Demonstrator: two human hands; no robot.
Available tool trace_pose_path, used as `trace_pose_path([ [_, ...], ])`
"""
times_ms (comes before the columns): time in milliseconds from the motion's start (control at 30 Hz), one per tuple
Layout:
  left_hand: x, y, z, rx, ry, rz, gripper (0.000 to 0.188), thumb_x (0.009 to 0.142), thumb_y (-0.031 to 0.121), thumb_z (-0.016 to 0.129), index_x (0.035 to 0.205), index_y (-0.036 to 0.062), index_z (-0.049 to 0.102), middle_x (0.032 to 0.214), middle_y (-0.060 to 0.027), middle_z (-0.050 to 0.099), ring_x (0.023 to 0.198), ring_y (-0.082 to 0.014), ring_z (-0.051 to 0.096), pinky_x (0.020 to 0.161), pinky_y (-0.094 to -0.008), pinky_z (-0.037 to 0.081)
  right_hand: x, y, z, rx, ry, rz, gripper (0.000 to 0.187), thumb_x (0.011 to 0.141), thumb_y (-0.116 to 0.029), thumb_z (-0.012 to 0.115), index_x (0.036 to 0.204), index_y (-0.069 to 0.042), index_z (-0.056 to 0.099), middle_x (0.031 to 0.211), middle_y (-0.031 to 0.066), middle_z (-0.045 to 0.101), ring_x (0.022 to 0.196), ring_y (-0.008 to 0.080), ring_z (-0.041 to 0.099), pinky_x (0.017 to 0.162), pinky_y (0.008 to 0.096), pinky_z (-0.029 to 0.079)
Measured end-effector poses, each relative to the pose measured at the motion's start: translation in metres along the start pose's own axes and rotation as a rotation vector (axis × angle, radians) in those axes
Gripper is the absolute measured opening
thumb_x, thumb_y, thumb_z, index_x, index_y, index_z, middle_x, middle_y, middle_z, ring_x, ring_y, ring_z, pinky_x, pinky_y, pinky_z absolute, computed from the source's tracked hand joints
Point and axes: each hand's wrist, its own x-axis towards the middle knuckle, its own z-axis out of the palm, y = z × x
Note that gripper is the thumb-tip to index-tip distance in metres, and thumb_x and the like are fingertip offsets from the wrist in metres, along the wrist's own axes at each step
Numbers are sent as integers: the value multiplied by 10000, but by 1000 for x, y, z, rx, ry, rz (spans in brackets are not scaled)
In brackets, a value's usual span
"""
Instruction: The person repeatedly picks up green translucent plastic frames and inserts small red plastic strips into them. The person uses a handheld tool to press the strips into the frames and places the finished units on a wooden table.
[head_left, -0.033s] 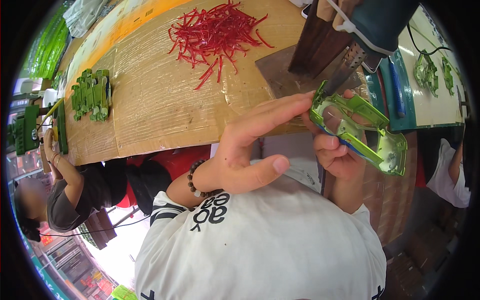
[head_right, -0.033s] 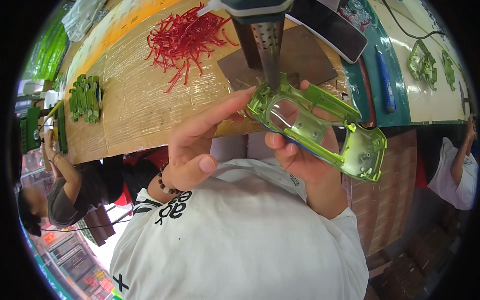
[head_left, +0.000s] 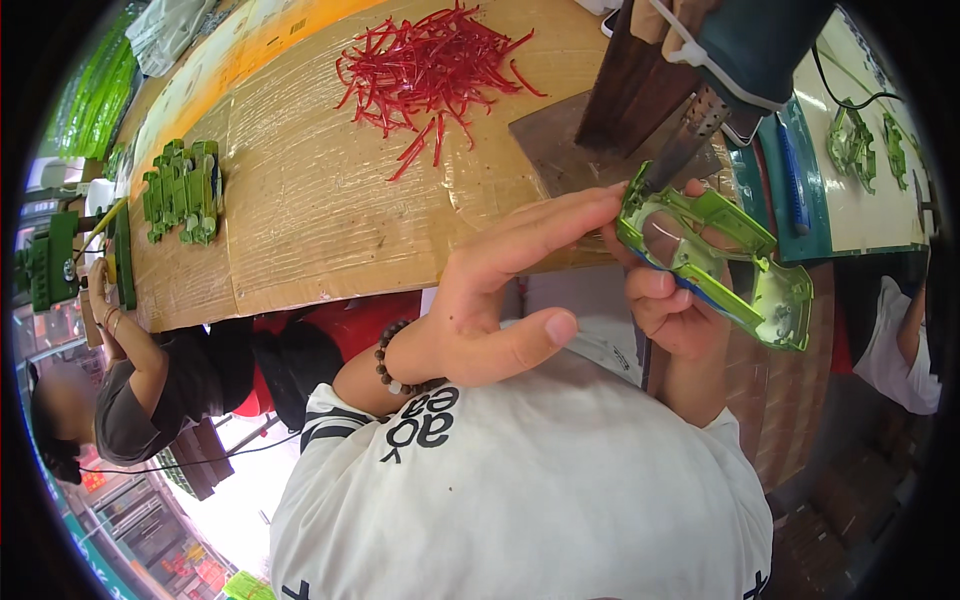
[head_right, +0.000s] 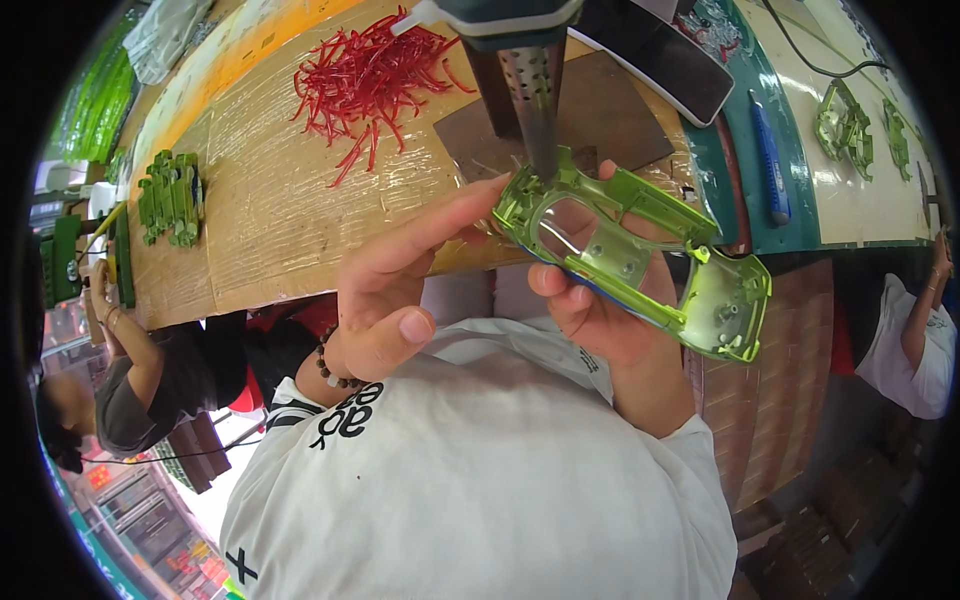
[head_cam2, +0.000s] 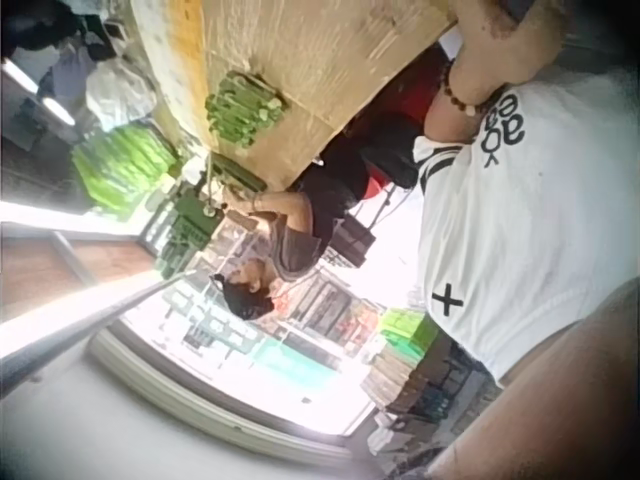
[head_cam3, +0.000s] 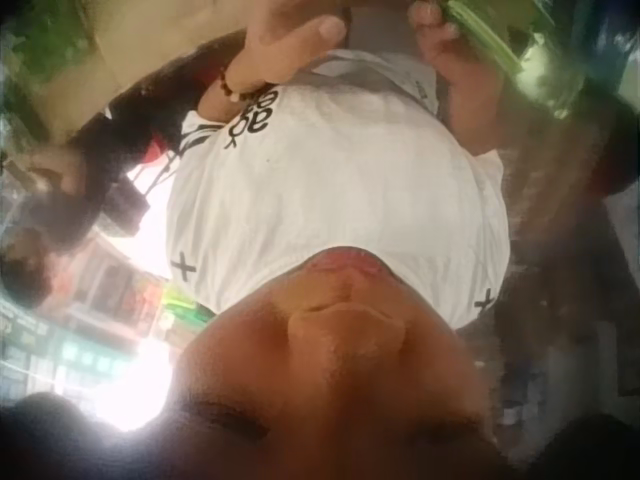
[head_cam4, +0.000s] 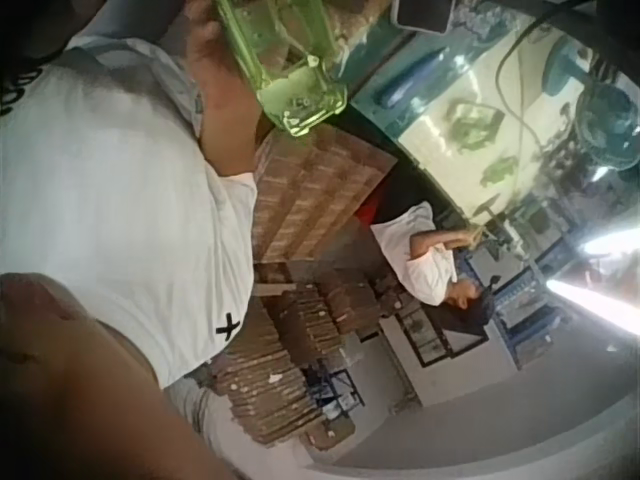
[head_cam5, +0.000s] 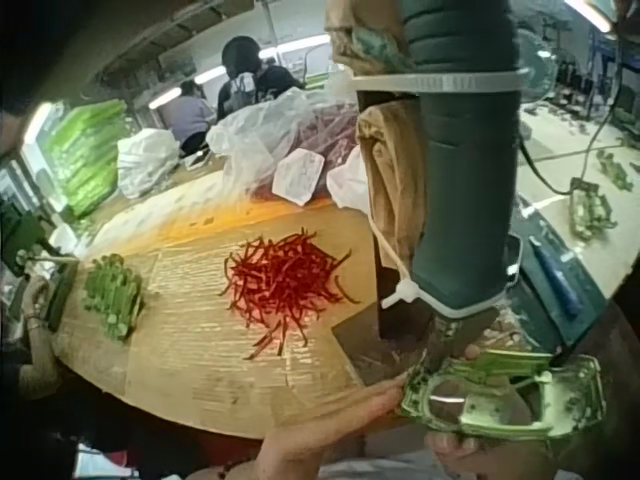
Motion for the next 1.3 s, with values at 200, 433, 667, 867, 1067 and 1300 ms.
trace_pose_path([
  [200, 2, -8, 19, -232, 194, -170, 519, 823, -25, 482, 1330, -34, 371, 1358, -140, 412, 1235, -209, 415, 995, -325, 340, 4, -5, 3, -77, 7, -48, 578, 920, -467, 390, 1340, -72, 348, 1331, 231, 374, 958, 362, 538, 741, 347, 534],
  [433, 14, -23, 24, -217, 153, -89, 628, 757, -187, 298, 1367, -36, 292, 1406, -133, 330, 1268, -200, 373, 1045, -309, 295, 5, -12, 1, -235, -105, -167, 585, 939, -462, 338, 1295, 2, 354, 1233, 234, 473, 1043, 427, 504, 820, 406, 516],
  [667, 13, -20, 26, -244, 165, -120, 643, 735, -179, 299, 1364, -46, 291, 1411, -149, 321, 1276, -211, 363, 1059, -322, 280, 3, -13, -2, -252, -148, -170, 598, 936, -466, 348, 1329, -17, 323, 1267, 231, 450, 1038, 426, 515, 829, 411, 515],
  [867, 14, -19, 25, -235, 158, -128, 649, 728, -177, 303, 1363, -42, 298, 1415, -151, 315, 1276, -207, 362, 1059, -325, 281, 3, -15, -1, -235, -142, -148, 596, 935, -465, 350, 1330, -20, 324, 1262, 232, 454, 1041, 432, 513, 830, 413, 516],
  [1067, 14, -19, 26, -209, 152, -107, 662, 716, -180, 300, 1363, -42, 297, 1412, -155, 319, 1269, -206, 372, 1055, -322, 287, 0, -15, 1, -241, -127, -152, 600, 936, -475, 336, 1328, -21, 324, 1249, 238, 458, 1046, 433, 510, 822, 407, 515],
  [1300, 13, -18, 27, -168, 146, -111, 666, 710, -175, 297, 1361, -34, 314, 1396, -155, 353, 1242, -210, 410, 1026, -313, 314, -2, -13, 0, -227, -128, -172, 588, 936, -468, 340, 1314, -18, 333, 1225, 234, 473, 1045, 435, 509, 816, 404, 514],
])
